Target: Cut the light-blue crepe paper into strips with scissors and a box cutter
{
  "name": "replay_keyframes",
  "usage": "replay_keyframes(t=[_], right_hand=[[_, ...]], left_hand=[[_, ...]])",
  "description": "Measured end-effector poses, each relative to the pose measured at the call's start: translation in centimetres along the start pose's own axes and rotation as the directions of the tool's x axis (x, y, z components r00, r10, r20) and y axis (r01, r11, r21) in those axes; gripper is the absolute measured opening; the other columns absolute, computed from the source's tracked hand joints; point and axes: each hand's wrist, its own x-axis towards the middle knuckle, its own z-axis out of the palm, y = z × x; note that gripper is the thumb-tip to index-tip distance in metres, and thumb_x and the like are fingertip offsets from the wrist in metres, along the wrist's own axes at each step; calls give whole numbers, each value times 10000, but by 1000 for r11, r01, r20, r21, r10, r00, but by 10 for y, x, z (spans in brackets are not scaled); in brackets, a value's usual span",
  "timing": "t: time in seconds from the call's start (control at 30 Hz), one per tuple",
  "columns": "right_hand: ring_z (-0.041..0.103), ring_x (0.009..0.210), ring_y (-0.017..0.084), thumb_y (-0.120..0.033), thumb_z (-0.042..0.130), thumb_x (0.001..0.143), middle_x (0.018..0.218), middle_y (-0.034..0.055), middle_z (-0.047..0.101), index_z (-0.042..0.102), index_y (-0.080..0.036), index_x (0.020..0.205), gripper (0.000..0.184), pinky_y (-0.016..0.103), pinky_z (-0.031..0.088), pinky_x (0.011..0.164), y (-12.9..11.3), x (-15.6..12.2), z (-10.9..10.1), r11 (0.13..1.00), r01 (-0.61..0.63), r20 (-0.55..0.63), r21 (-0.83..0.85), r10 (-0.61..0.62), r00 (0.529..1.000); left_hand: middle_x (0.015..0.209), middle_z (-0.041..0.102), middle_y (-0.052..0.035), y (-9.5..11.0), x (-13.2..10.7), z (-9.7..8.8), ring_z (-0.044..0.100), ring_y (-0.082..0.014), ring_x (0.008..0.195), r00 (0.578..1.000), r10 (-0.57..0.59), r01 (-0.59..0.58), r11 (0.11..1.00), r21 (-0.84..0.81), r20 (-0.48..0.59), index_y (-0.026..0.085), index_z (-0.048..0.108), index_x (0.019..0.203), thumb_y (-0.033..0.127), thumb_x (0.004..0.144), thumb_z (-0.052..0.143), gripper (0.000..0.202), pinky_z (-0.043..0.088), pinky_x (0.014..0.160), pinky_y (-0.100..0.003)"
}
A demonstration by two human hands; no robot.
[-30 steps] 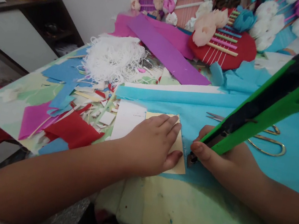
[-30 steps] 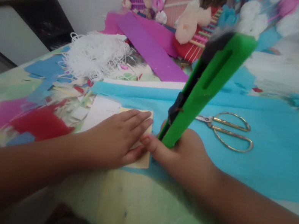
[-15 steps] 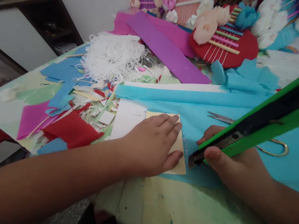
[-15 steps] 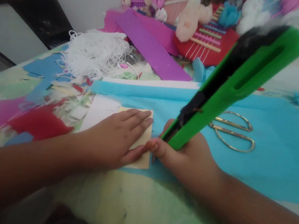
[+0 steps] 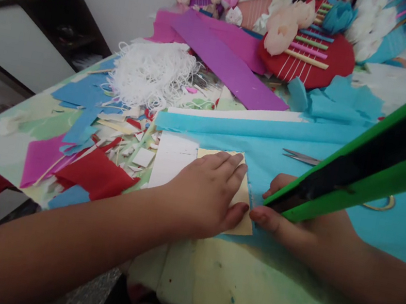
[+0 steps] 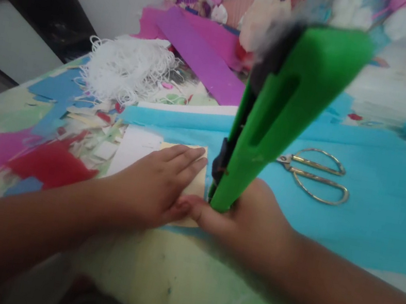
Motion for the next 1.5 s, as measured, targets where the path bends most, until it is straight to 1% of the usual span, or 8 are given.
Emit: replay_keyframes(t=[0.2,0.33,0.57,0.77,0.9,1.17,1.37,1.5], right_hand=[[450,476,116,-602,488,683,505,-9,484,452,-199,545,427,245,358,432,7,0,-4,985,-77,-45,151,84,995],[458,473,124,-642,477,660,501,-5,494,469,-205,548,451,248,366,417,8,1,-6,976,-121,-29,182,129,991],[433,434,96,-571,516,670,472,-20,476,487,-192,533,405,219,335,379,3,3,-4,990,-61,-21,125,64,998],[447,439,90,-396,524,721,466,-31,471,485,-190,562,263,214,337,406,-2,-2,-1,1000,-16,-9,8,16,1000],[409,419,78,-352,517,724,443,-43,433,446,-188,541,256,209,310,396,-5,-4,0,998,-17,-29,-68,15,999],[430,429,91,-427,510,719,452,-29,449,468,-194,541,297,218,335,399,0,0,-2,999,-29,14,28,29,999],[492,457,124,-534,449,723,484,3,519,482,-197,546,381,242,368,405,6,0,0,990,-103,-33,100,106,994],[480,455,112,-491,460,738,480,-7,521,484,-195,542,356,227,357,398,4,-1,0,995,-73,0,73,73,997]], left_hand=[[1331,337,-190,2,0,-2,294,-280,1227,1000,-18,18,1000,16,-6,10,358,1252,432,850,290,587,239,1007,-406],[1335,334,-185,3,1,-4,291,-275,1230,1000,-19,19,1000,7,15,13,359,1253,421,849,284,578,233,1009,-398],[1329,332,-202,2,0,-2,305,-283,1220,1000,-13,13,1000,14,-13,1,355,1249,429,851,285,589,240,1001,-410],[1335,314,-213,1,0,-1,294,-301,1223,1000,-8,8,1000,-12,-8,-14,352,1249,413,843,273,595,236,1002,-429],[1331,323,-211,1,0,-1,307,-299,1215,1000,-15,15,1000,-15,-4,-11,355,1248,415,833,284,599,244,999,-428],[1332,326,-204,1,0,0,300,-286,1224,1000,-2,2,1000,19,-11,-8,351,1249,420,842,271,596,234,1009,-414],[1345,313,-188,2,1,-3,263,-271,1245,999,-19,18,1000,22,32,4,345,1261,414,856,251,584,205,1022,-393],[1347,311,-186,2,1,-2,261,-273,1245,999,-7,6,1000,17,32,3,339,1264,422,850,247,597,199,1024,-400]])
